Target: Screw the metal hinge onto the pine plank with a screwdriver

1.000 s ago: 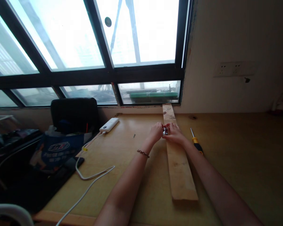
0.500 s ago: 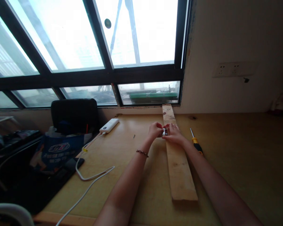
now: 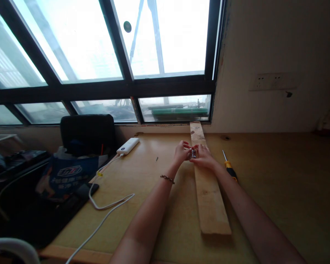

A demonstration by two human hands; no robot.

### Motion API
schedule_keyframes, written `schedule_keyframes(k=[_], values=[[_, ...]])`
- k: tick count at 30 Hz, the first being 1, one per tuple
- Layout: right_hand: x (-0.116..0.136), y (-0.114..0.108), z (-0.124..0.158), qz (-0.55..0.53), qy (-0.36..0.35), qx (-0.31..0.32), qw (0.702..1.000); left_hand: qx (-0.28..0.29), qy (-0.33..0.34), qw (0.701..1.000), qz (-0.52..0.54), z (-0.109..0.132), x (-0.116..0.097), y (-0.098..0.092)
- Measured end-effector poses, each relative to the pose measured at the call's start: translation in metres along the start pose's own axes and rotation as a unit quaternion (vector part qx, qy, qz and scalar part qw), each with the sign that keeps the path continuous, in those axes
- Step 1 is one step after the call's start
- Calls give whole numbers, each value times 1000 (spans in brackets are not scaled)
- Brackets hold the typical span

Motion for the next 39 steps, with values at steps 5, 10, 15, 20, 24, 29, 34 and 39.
schedule_keyframes(k=[5,10,15,20,24,29,34,39], values=[[0,0,1,0,-7,-3,1000,22,-61,996,60,0,7,1],[0,0,1,-2,-7,-3,1000,22,-124,984,127,-2,17,0],[1,0,1,-3,-5,2,1000,20,-90,994,66,-2,21,-3],[2,-1,1,-3,-2,3,1000,24,-64,996,50,-1,16,-2],[2,-1,1,-3,-3,5,1000,24,-51,994,93,0,5,-2],[3,-2,1,-2,-6,1,1000,2,-49,992,113,0,1,-3],[2,-1,1,-2,-2,0,1000,7,-44,999,10,0,10,-2],[2,-1,1,1,-3,-5,1000,6,-66,998,7,3,20,4]])
Point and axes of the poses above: each hand's wrist, its own z-axis away from the middle knuckle, its own y-axis out of the palm, x = y × z, the point moved 3 cm from there along -z, towards the middle knuckle, and after that the axes turned 3 degrees about y, right-handed, at the moved point
